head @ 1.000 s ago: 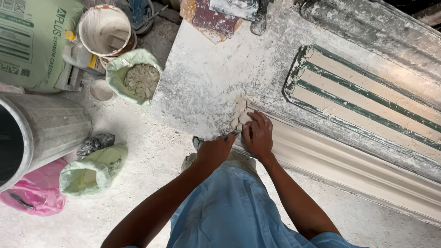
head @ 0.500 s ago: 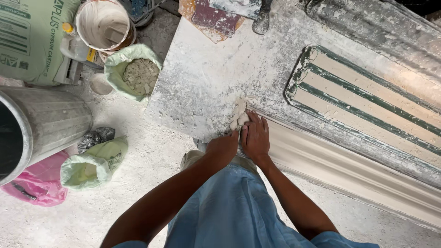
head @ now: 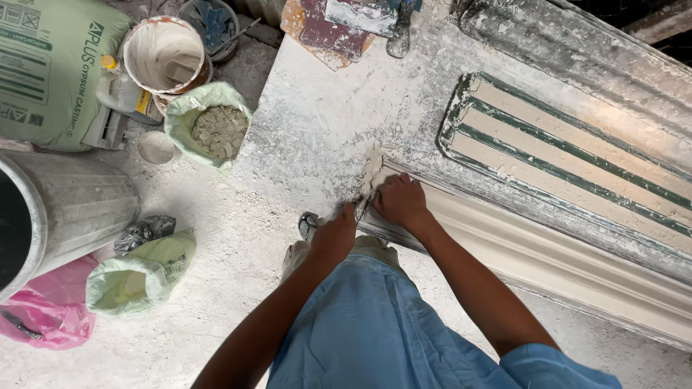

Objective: The person uses a metal scraper to smooth the surface of a long, white, molded molding piece resting on a workbench. They repeatedly scrape along the length of the molding to remove excess material and refine the surface finish.

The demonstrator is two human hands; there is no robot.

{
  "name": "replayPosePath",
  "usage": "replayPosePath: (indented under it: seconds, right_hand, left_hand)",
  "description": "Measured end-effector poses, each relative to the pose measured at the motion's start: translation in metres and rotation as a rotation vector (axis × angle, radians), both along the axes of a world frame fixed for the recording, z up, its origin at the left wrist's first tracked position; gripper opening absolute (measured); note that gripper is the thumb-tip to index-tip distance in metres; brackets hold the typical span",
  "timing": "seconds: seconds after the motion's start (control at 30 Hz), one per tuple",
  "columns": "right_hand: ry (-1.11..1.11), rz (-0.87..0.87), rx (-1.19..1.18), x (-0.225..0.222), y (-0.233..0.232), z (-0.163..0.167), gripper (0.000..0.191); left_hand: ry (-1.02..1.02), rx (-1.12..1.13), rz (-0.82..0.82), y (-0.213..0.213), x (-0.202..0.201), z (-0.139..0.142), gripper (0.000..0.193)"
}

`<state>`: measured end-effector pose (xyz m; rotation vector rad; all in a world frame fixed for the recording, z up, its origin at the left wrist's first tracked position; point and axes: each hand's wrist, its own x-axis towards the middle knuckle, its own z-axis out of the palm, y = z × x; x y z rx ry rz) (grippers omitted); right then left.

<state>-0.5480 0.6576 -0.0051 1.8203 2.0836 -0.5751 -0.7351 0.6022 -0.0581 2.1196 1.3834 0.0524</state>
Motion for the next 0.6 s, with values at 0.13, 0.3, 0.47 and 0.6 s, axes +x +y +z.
replayPosePath:
  seconds: [0.13, 0.3, 0.47, 0.6]
  right_hand:
    - [0.029, 0.063, 0.021, 0.004, 0.004, 0.003, 0.024]
    - [0.516, 0.01, 0.579, 0.009, -0.018, -0.01, 0.017]
    - [0.561, -0.054, 0.612, 0.005, -0.027, -0.025, 0.01]
    - [0.526, -0.045, 0.57, 0.007, -0.025, -0.031, 0.008]
  left_hand:
    - [0.106, 0.182, -0.067, -0.012, 0.01, -0.004, 0.038]
    - [0.198, 0.353, -0.127, -0.005, 0.012, -0.003, 0.025]
    - [0.203, 0.174, -0.169, 0.009, 0.017, 0.006, 0.027]
    - [0.204, -0.002, -0.165, 0.019, 0.023, 0.015, 0.021]
